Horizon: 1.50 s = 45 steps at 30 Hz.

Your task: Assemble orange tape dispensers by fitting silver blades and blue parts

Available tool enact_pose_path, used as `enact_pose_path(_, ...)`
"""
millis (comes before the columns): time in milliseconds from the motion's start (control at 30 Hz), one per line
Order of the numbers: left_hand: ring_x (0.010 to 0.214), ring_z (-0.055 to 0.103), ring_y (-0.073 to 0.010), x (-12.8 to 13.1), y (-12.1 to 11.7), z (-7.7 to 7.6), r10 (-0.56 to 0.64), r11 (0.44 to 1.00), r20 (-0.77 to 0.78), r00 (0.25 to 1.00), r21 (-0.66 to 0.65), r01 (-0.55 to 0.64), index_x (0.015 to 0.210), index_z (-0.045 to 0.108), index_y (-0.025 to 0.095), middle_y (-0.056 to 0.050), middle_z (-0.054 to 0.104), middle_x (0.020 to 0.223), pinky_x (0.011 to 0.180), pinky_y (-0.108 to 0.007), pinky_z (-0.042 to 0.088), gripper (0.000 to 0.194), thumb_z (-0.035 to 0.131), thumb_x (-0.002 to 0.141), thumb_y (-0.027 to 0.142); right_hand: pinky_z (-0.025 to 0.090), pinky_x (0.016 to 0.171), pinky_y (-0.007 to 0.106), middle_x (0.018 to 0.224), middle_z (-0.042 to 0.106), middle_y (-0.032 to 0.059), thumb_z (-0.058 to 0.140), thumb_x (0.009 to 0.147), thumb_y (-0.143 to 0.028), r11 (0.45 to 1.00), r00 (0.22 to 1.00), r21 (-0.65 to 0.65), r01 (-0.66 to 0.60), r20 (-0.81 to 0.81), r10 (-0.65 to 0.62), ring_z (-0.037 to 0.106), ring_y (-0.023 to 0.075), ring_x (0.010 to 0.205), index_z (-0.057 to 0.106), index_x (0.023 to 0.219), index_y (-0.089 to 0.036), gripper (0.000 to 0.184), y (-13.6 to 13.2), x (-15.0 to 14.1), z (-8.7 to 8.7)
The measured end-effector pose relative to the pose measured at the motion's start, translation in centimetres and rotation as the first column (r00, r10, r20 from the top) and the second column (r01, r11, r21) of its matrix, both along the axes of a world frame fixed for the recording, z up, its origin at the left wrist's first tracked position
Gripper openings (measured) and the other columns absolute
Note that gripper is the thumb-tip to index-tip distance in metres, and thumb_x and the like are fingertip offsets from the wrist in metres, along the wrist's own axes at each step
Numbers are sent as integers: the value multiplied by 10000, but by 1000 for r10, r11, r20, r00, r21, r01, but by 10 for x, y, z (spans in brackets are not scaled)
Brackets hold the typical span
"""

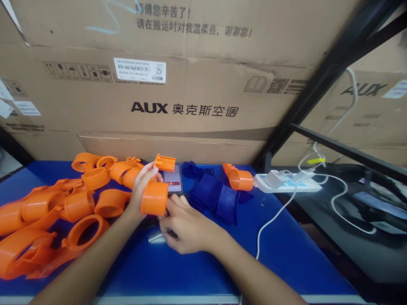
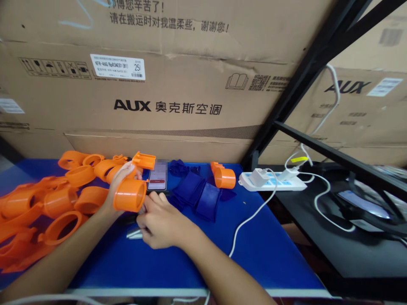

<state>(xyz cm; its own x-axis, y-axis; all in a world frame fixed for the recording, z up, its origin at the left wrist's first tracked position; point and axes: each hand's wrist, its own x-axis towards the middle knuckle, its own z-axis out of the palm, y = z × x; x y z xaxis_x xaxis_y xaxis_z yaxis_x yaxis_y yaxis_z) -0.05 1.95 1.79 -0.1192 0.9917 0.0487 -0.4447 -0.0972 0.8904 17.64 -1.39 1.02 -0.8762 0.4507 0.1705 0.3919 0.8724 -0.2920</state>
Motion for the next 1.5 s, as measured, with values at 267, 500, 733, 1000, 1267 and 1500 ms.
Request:
enact_pose_path(267,558,574,-168,1,-2,6,27,999,1,1000,20,-27,1010,664,226,17,590,637,577,-301,495,404,847,735,459,399,876,408,1136,584,112,727,860,-286,1000,1000,25,16,-6,-16,458,282,1023,739,974,-204,141,2,2,-2)
enact_pose_path(500,534,556,-147,0,-1,1,11,1000,1,1000,12,-11,1029,641,206,10,610,674,541,-280,471,394,820,775,448,416,874,382,1039,621,92,612,909,-209,1000,998,17,-10,-67,12,505,248,981,709,826,-199,128,4,1,3)
enact_pose_path(733,549,585,-150,-10,8,0,-14,1000,28,1000,1,14,873,591,234,10,608,666,569,-295,521,364,822,741,482,442,708,281,738,633,-22,589,823,-127,948,914,-252,195,-304,-269,552,145,677,636,821,-213,98,25,30,22)
enact_pose_path(1000,489,612,-129,9,-4,-15,-195,979,-43,980,-75,192,1041,557,232,-5,698,821,448,-234,462,431,786,761,467,463,619,288,718,631,4,611,965,-438,809,493,-536,242,-650,-578,566,160,652,681,950,-205,243,43,34,13)
enact_pose_path(1267,504,662,-178,11,-6,-18,-200,976,-76,977,-97,192,1113,585,220,-43,746,778,460,-252,474,456,782,788,473,471,601,275,730,651,7,668,938,-497,769,314,-603,214,-703,-638,580,156,648,711,1012,-205,304,45,33,13)
enact_pose_path(1500,461,652,-195,9,-7,-17,-200,976,-70,977,-98,193,1170,583,228,-33,740,739,472,-286,479,533,782,788,542,481,599,275,768,692,26,687,932,-491,767,268,-612,194,-719,-641,616,166,678,715,1023,-203,304,47,32,10)
